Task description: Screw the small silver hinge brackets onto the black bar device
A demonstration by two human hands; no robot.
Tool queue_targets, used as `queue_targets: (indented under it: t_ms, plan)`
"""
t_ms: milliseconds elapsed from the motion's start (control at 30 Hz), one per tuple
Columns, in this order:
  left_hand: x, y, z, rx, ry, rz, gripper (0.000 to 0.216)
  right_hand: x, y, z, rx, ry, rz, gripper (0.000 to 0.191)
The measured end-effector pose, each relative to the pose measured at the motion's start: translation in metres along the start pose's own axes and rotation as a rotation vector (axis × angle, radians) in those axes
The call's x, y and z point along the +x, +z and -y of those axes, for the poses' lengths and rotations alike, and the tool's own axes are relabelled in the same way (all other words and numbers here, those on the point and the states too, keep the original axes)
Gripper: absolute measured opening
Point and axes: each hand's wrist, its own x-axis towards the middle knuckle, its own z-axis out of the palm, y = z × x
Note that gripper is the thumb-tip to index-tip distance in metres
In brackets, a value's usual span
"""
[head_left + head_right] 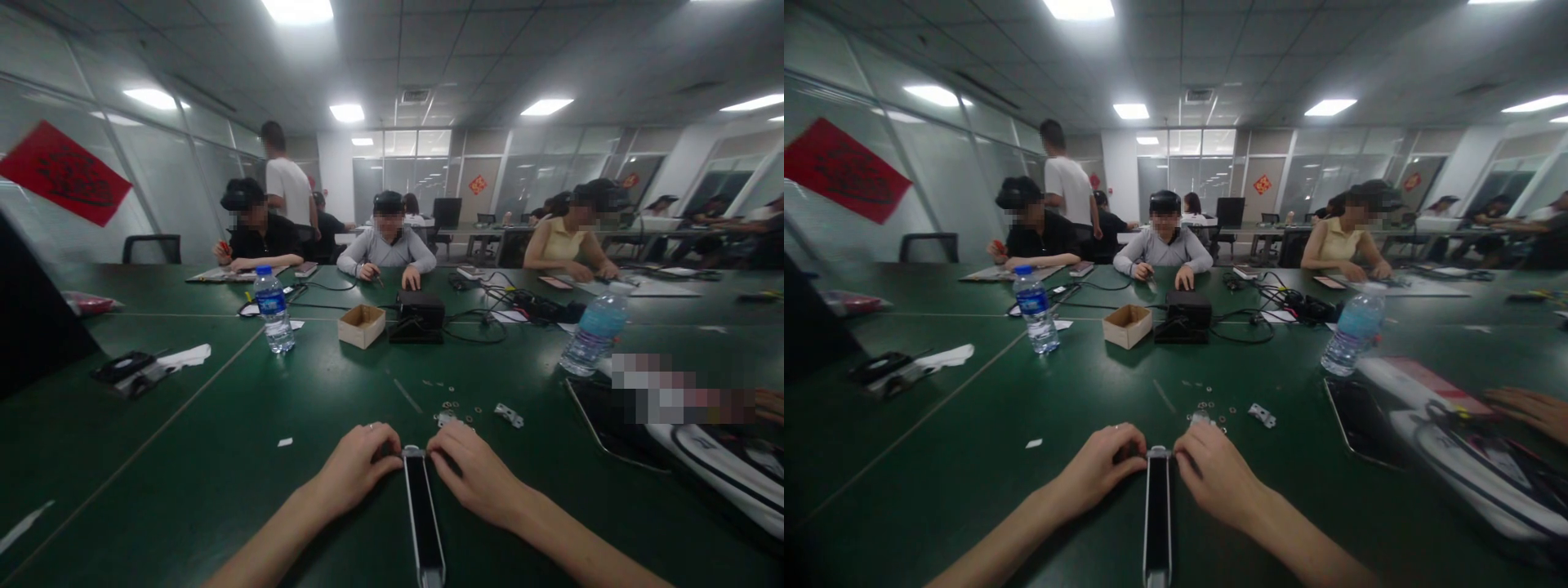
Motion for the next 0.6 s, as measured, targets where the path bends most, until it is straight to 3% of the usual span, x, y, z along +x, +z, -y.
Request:
queue_targets:
  t_ms: [267, 467, 600]
  plan:
    - [-0.005, -0.003, -0.005, -0.002, 0.047, 0.003, 0.014, -0.001, -0.004, -0.003, -0.019, 0.004, 0.005, 0.014]
    - [-0.007, -0.006, -0.005, 0.0, 0.061, -0.019, 0.015, 0.0, -0.014, -0.039, -0.119, 0.163, -0.136, 0.022]
    - [-0.007, -0.002, -0.002, 0.054, 0.101, -0.05, 0.015, -0.001, -0.011, -0.056, -0.194, 0.231, -0.105, 0.028]
